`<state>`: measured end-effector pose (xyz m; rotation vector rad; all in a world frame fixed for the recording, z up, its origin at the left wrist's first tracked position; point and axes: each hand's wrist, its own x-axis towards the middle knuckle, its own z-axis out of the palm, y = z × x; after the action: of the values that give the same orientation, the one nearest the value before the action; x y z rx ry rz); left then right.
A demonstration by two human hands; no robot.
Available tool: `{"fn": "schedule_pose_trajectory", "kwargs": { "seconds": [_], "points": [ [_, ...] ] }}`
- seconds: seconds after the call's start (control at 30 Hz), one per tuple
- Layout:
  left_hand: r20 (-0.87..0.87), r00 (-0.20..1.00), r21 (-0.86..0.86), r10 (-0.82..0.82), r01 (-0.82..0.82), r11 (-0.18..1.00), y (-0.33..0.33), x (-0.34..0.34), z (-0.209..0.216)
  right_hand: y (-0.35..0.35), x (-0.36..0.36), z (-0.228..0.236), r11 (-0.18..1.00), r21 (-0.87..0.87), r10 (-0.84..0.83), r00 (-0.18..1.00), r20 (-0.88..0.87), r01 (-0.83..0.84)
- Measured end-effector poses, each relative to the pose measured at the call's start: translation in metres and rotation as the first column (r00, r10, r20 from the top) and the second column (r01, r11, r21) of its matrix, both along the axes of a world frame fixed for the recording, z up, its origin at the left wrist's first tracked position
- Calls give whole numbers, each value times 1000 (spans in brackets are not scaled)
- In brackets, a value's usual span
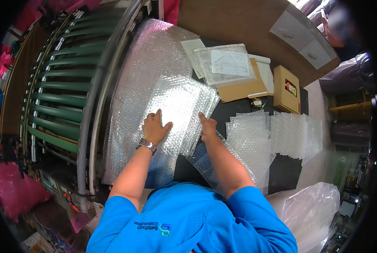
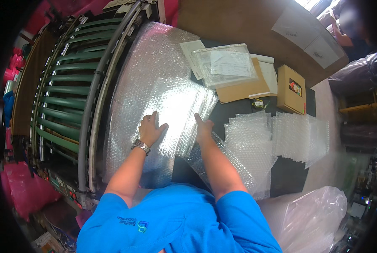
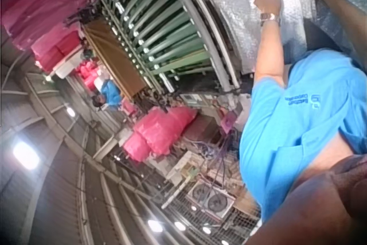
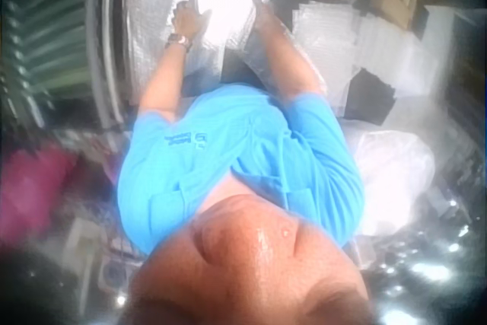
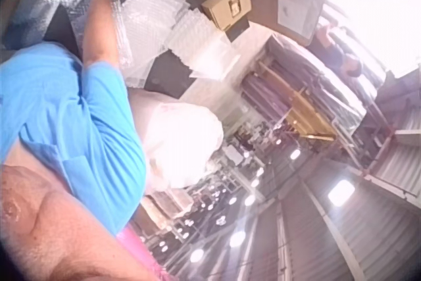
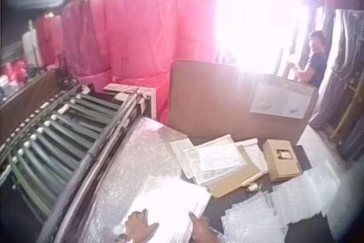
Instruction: The person repeatedly picks up sheets of bubble wrap from a large plastic bag and places them onto a conveyor belt. The person handles the bubble wrap by hand, separating sheets and stacking them on the belt in a repetitive loop.
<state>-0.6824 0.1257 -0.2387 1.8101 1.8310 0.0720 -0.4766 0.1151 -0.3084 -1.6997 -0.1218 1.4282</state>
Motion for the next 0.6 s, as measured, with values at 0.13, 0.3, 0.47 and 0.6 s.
{"fn": "schedule_pose_trajectory", "kwargs": {
  "seconds": [0.13, 0.3, 0.47, 0.6],
  "points": [
    [-50, 997, 2, -56, 56, 998, -4, 6, 2, -4, 7, -2, 974, -224, 87, 980, 179, -46],
    [-12, 996, -20, -92, 92, 996, -3, 6, -4, -12, 17, 40, 986, -16, 160, 961, -225, -168],
    [481, 873, -40, -85, 119, 992, -6, 21, 16, -15, 3, 131, 875, 449, 337, 893, -299, -180],
    [776, 628, -182, 53, 144, 973, -25, 42, 50, -34, 3, 180, 816, 321, 453, 877, 160, -480]
  ]
}}
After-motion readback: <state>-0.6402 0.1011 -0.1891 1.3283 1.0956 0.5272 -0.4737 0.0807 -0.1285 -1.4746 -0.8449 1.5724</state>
